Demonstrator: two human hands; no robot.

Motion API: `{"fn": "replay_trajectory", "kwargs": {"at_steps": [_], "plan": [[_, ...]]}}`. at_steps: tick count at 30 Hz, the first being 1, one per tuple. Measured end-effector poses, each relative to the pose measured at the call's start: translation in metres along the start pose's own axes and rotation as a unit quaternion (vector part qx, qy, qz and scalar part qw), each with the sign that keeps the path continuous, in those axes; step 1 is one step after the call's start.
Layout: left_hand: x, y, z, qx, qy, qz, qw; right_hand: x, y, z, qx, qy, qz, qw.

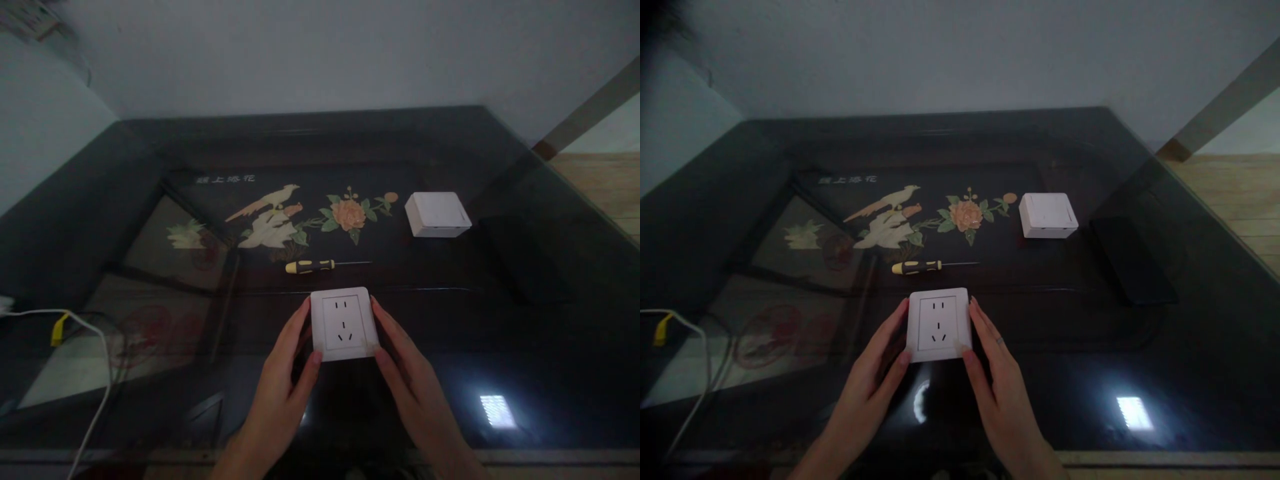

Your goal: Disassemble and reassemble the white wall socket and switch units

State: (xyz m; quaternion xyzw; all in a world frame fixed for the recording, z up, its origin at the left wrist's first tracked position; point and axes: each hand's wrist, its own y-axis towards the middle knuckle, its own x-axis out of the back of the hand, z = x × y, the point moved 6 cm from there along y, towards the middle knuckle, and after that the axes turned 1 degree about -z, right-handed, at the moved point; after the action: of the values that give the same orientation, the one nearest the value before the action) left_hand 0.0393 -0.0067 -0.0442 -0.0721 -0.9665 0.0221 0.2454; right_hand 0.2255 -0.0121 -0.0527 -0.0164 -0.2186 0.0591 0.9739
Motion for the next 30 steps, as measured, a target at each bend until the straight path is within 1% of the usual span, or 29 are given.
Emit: {"fn": "replay_trajectory", "kwargs": {"at_steps": [4, 9, 14, 21, 26, 30], "plan": [[-0.0032, -0.0018, 0.0029, -0.020, 0.052, 0.009, 0.998, -0.0031, -0.0028, -0.0009, 0.011, -0.006, 0.001, 1.000], [-0.0034, -0.0037, 0.0034, -0.031, 0.078, 0.012, 0.996, -0.0021, -0.0031, 0.0002, 0.019, -0.019, 0.005, 1.000], [-0.0043, -0.0047, 0.0050, -0.042, 0.076, 0.018, 0.996, -0.0010, -0.0023, 0.0011, 0.018, -0.032, 0.000, 0.999], [-0.0044, -0.0045, 0.0054, -0.069, 0.073, -0.021, 0.995, 0.0003, -0.0027, 0.0016, 0.031, -0.036, -0.028, 0.999], [-0.0050, -0.0052, 0.0056, -0.072, 0.075, -0.023, 0.994, 0.0005, -0.0022, 0.0023, 0.033, -0.034, -0.030, 0.998], [-0.0050, -0.0048, 0.0068, -0.061, 0.052, -0.023, 0.996, 0.0005, -0.0006, 0.0033, 0.027, -0.026, -0.033, 0.999]]}}
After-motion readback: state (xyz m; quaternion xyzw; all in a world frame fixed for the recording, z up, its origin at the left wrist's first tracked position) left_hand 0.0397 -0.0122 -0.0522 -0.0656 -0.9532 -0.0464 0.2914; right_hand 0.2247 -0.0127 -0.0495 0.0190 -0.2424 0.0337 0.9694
